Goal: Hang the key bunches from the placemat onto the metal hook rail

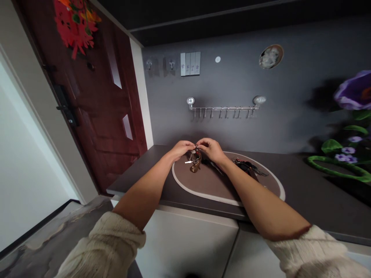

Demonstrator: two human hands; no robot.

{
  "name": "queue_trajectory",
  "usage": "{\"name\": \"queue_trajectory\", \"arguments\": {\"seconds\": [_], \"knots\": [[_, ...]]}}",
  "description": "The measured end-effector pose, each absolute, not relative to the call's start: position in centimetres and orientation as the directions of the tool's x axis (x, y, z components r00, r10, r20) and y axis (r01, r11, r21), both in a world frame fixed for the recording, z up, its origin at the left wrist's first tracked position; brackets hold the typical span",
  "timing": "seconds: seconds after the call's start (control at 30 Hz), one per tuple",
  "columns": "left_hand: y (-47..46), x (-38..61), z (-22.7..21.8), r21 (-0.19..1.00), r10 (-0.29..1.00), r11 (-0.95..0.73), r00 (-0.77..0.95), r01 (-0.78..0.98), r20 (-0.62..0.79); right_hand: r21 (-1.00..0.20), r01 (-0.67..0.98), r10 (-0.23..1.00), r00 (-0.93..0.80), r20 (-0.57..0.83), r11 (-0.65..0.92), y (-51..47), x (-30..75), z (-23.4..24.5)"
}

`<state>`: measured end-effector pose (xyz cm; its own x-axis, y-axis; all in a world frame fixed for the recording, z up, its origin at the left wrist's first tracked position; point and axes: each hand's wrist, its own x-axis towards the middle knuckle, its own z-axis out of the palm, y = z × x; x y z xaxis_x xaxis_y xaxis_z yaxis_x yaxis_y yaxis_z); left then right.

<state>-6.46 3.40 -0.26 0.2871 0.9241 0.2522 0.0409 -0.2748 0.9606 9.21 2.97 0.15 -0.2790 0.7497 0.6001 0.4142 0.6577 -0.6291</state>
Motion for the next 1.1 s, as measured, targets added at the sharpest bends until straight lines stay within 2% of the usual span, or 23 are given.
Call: {"name": "queue_trajectory", "arguments": {"seconds": [0.27, 0.43, 0.53, 0.8, 1.1], "knots": [[3.6, -6.3, -0.3, 0.946, 0.907, -0.323, 0.281, -0.013, 0.313, -0.784, 0.214, 0.81, -0.229, 0.539, 0.582, 3.4, 9.0, -0.3], [4.1, -6.2, -0.4, 0.928, 0.912, -0.372, 0.185, -0.006, 0.367, -0.889, 0.044, 0.877, -0.195, 0.44, 0.456, 2.8, 8.6, 0.0], [4.4, -6.1, -0.5, 0.909, 0.904, -0.417, 0.119, 0.025, 0.412, -0.913, 0.001, 0.897, -0.188, 0.4, 0.408, 2.5, 8.4, 0.1], [4.0, -5.7, -0.3, 0.875, 0.875, -0.482, 0.058, 0.035, 0.48, -0.913, 0.049, 0.907, -0.148, 0.394, 0.405, 2.1, 8.0, 0.1], [2.6, -5.3, 0.7, 0.838, 0.837, -0.546, 0.038, -0.009, 0.545, -0.836, 0.147, 0.849, -0.099, 0.52, 0.529, 1.8, 7.9, 0.8]]}}
